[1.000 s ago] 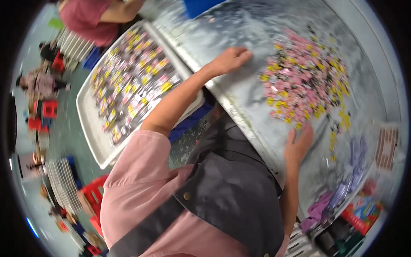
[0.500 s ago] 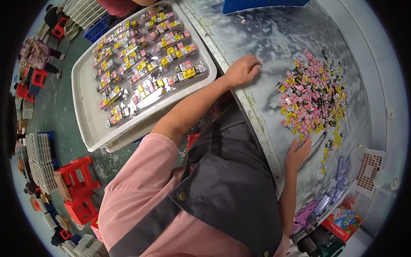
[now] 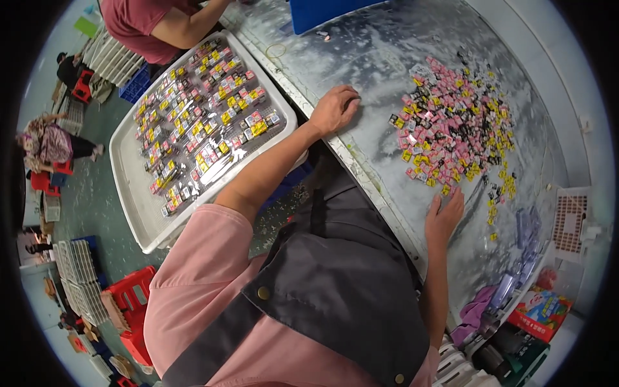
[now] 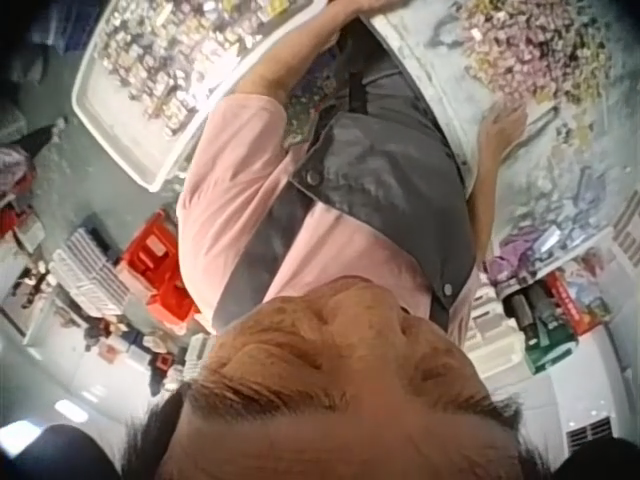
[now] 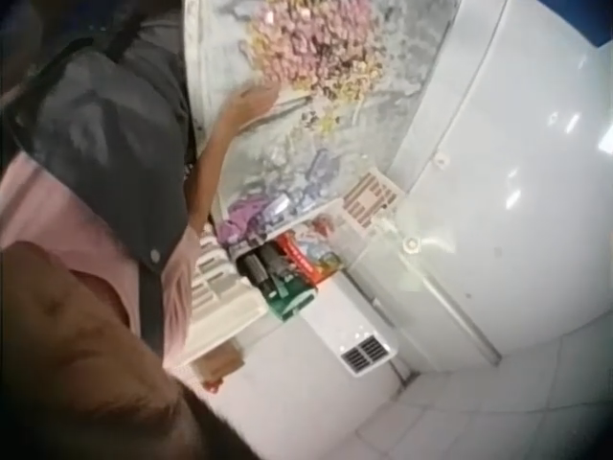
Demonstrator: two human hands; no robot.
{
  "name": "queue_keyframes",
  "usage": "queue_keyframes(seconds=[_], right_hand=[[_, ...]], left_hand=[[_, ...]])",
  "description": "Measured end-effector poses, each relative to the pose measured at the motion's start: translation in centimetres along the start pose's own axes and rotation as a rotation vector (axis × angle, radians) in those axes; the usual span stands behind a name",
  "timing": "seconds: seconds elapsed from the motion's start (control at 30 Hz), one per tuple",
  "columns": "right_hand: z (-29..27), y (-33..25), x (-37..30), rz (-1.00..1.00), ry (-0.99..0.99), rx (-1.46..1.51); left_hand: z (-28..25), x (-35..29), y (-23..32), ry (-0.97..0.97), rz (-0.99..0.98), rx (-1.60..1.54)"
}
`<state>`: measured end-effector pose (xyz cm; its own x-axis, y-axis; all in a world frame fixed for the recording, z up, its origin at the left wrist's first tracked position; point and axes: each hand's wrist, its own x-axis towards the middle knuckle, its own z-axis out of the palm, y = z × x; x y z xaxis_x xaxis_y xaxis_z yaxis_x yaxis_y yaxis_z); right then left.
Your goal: Assembling and sorting small colorful plastic toy components at a factory workbench.
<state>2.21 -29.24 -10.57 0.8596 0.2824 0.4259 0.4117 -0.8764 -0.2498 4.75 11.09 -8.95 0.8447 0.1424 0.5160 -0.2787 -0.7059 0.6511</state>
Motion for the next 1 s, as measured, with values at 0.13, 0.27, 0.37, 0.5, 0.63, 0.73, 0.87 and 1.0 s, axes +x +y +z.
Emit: queue_keyframes(seconds=[0.13, 0.27, 0.37, 0.5, 0.63, 0.73, 0.87, 1.0], right_hand=[[0.1, 0.5, 0.3, 0.014, 0.026, -0.026], [0.0, 0.6, -0.2, 0.015, -0.012, 0.010], [-0.2, 0.8, -0.3, 0.035, -0.020, 0.038], [-0.9, 0.4, -0.4, 0.064, -0.055, 0.075], [-0.7, 0.3, -0.3, 0.050, -0.047, 0.081], [-0.5, 0.5, 0.0, 0.026, -0.050, 0.100], [-0.3, 0.8, -0.4, 0.035, -0.045, 0.073], [0.1, 1.4, -0.7, -0.007, -0.049, 0.064]], left_hand=[[-0.1, 0.4, 0.5, 0.008, -0.015, -0.001], [0.6, -1.2, 1.5, 0.150, -0.047, 0.088], [1.5, -2.0, 2.7, 0.235, -0.009, 0.194], [1.6, -1.8, 3.2, 0.201, -0.017, 0.248], [1.2, -1.8, 3.0, 0.191, -0.041, 0.253], [1.2, -1.8, 3.1, 0.193, -0.054, 0.258], [1.5, -1.9, 3.2, 0.206, -0.049, 0.229], [1.0, -2.0, 3.3, 0.215, -0.054, 0.233]])
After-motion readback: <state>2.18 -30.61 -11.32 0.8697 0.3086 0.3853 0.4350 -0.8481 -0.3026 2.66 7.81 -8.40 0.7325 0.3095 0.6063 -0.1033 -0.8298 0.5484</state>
